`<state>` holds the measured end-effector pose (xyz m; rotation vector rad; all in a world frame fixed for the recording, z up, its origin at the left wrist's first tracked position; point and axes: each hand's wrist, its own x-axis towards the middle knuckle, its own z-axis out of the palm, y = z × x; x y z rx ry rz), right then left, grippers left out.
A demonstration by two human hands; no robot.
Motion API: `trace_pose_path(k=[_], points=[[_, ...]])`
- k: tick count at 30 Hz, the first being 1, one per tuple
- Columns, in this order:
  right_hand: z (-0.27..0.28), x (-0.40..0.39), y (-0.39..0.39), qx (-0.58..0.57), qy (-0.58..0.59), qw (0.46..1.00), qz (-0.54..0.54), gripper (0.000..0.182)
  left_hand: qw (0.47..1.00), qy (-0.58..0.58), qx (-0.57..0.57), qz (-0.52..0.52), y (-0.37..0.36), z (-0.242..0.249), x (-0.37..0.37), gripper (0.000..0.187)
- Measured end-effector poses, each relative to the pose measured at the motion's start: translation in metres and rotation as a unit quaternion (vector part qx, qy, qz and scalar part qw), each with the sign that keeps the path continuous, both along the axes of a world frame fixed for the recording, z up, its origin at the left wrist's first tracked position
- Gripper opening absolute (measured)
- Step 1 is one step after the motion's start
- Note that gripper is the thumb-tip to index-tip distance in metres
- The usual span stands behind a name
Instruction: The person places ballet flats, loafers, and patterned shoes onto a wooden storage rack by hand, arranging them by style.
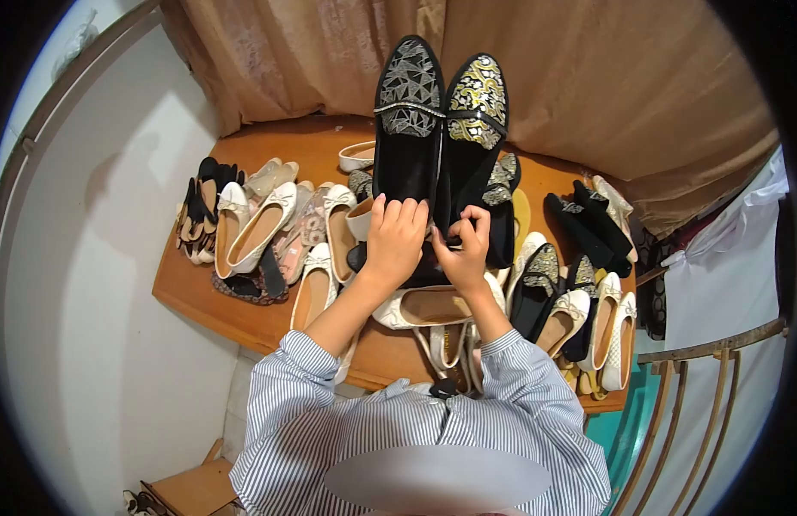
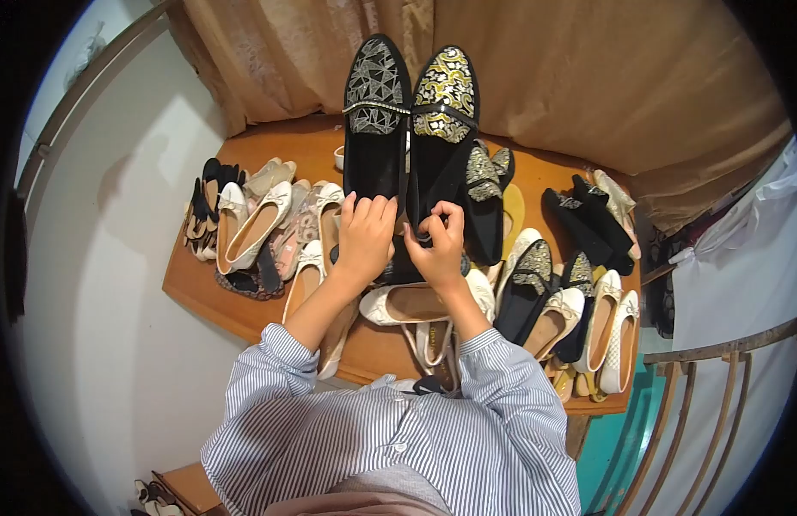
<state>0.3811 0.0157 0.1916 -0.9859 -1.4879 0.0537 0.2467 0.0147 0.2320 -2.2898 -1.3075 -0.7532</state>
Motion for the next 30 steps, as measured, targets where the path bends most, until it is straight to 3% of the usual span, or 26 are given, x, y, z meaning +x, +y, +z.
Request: trace_pose_path(k=[6,14,17,18,19,21,22,23,26,27,29,30], points=[[0.007,-0.054,0.000,-0.046,-0.099,0.992,0.056,0.032,0.998,-0.062,-0.027,0.019,0.000,-0.012,-0.059,0.035],[-0.019,-0.153,0.017,-0.143,-0.167,0.972,0.078,0.046,0.995,-0.044,-0.073,0.059,0.020,-0.042,-0.160,0.019],[-0.038,-0.194,0.021,-0.158,-0.190,0.965,0.081,0.048,0.990,-0.036,-0.106,0.090,0.026,-0.061,-0.199,0.021],[-0.043,-0.205,0.022,-0.122,-0.219,0.966,0.067,0.049,0.987,-0.036,-0.116,0.101,0.026,-0.062,-0.209,0.024],[-0.049,-0.213,0.021,-0.209,-0.221,0.949,0.085,0.050,0.976,-0.031,-0.182,0.113,0.025,-0.064,-0.218,0.032],[-0.070,-0.223,0.024,-0.194,-0.306,0.930,0.064,0.053,0.971,-0.019,-0.207,0.114,0.027,-0.082,-0.233,0.033],[-0.078,-0.225,0.021,-0.261,-0.370,0.891,0.035,0.065,0.970,-0.007,-0.218,0.107,0.033,-0.101,-0.244,0.043],[-0.083,-0.225,0.017,-0.262,-0.365,0.893,0.029,0.065,0.971,-0.003,-0.215,0.101,0.033,-0.112,-0.247,0.043],[-0.097,-0.213,0.007,-0.284,-0.473,0.834,-0.012,0.093,0.978,-0.055,-0.173,0.107,0.022,-0.126,-0.251,0.057],[-0.100,-0.210,0.004,-0.286,-0.473,0.833,-0.016,0.093,0.973,-0.070,-0.189,0.108,0.019,-0.126,-0.250,0.065],[-0.103,-0.207,0.000,-0.350,-0.527,0.774,-0.032,0.093,0.963,-0.102,-0.223,0.113,0.014,-0.130,-0.247,0.083],[-0.105,-0.208,0.001,-0.347,-0.511,0.786,-0.027,0.092,0.968,-0.118,-0.190,0.110,0.013,-0.132,-0.245,0.088]])
